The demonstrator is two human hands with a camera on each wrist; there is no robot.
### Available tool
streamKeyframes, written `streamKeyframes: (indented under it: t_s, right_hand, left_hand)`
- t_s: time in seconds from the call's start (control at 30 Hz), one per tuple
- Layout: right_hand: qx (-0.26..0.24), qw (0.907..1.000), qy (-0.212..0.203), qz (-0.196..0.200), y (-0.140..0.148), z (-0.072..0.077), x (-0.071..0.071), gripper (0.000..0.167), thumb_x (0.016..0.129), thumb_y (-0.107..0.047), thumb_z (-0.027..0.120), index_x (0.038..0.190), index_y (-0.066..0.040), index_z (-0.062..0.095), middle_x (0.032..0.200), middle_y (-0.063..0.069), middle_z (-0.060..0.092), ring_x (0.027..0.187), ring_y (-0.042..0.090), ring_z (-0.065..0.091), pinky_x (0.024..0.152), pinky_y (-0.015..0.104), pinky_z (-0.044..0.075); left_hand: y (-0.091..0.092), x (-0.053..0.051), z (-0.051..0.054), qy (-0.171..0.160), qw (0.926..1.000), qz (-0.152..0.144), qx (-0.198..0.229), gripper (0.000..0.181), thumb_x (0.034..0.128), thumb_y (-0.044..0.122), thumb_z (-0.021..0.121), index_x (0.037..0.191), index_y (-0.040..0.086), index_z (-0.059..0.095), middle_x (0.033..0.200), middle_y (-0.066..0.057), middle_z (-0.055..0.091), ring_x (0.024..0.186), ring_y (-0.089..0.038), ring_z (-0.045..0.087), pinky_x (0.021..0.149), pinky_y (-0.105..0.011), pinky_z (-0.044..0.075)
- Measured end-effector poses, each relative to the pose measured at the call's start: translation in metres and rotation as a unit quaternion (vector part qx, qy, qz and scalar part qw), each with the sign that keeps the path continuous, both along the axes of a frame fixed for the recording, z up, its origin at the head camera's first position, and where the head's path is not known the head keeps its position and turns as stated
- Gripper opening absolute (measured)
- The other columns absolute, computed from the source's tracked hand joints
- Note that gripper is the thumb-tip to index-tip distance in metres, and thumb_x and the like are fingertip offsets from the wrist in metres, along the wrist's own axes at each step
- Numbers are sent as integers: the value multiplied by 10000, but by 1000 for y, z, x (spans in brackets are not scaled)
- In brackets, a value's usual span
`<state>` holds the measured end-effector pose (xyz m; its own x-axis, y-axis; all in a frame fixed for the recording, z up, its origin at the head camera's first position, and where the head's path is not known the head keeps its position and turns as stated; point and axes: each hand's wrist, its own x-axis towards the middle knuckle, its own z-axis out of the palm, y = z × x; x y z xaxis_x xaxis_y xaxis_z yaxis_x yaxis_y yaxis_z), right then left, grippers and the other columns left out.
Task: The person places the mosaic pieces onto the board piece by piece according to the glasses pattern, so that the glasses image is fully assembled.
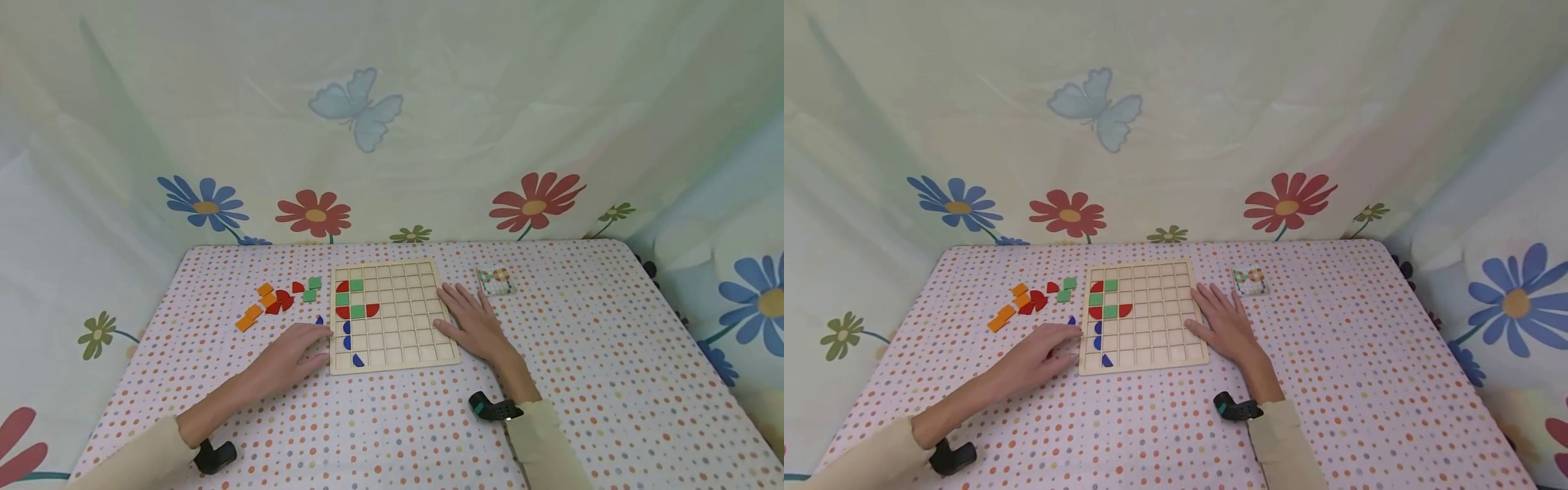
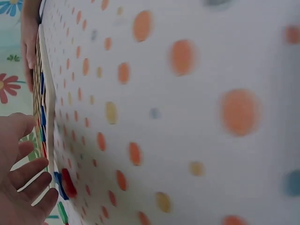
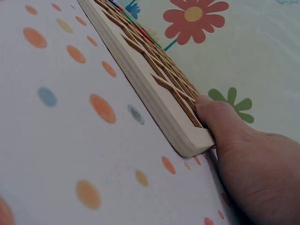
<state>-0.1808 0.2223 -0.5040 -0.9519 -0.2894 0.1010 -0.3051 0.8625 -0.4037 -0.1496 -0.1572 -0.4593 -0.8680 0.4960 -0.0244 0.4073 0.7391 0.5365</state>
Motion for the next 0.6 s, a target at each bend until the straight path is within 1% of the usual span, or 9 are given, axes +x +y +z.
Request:
streamKeyframes:
  t_s: [0.1, 0.23, 0.33, 0.47, 0.53, 0.6]
  right_hand:
    - [9, 10000, 8, 19, 0, 1, -1, 709, 936, -450, 565, 1529, -161, 305, 1605, 81, 270, 1497, 330, 194, 1195, 600, 7]
    - [45, 10000, -2, 16, -1, 0, -1, 710, 938, -453, 563, 1529, -158, 304, 1605, 84, 270, 1496, 332, 195, 1194, 603, 12]
    - [61, 10000, -26, 16, 0, 1, -1, 710, 940, -454, 558, 1531, -159, 298, 1607, 81, 265, 1497, 330, 192, 1196, 599, 9]
    - [73, 10000, -51, 27, 0, 2, -1, 711, 941, -457, 553, 1533, -161, 293, 1609, 78, 259, 1499, 329, 186, 1197, 593, 2]
    - [78, 9999, -56, 34, 0, 2, -1, 711, 941, -456, 554, 1533, -159, 294, 1609, 80, 260, 1498, 330, 186, 1197, 594, 1]
    - [87, 9999, -47, 35, 0, 2, -1, 711, 941, -453, 556, 1532, -157, 295, 1608, 81, 262, 1497, 330, 190, 1197, 594, 0]
  left_hand:
    - [-11, 7, -5, 26, 9998, 203, 25, 416, 930, 322, 648, 1326, 222, 572, 1381, 47, 554, 1308, -175, 478, 1033, -416, 469]
    - [-23, 13, -9, 33, 9990, 423, 112, 444, 916, 329, 667, 1330, 204, 568, 1391, 31, 549, 1312, -200, 476, 1022, -435, 476]
    - [-31, 14, -10, 53, 9980, 601, 195, 486, 895, 303, 697, 1340, 174, 550, 1364, 6, 566, 1269, -216, 506, 1001, -444, 488]
    - [-38, 14, -12, 42, 9958, 898, 152, 545, 868, 286, 729, 1353, 149, 523, 1321, -12, 582, 1135, -191, 556, 913, -410, 524]
    - [-40, 14, -12, 47, 9953, 959, 109, 551, 862, 285, 735, 1350, 145, 522, 1318, -21, 582, 1112, -190, 558, 898, -408, 523]
    - [-42, 14, -12, 75, 9954, 951, 98, 548, 855, 284, 742, 1340, 139, 532, 1324, -30, 582, 1126, -202, 555, 909, -413, 515]
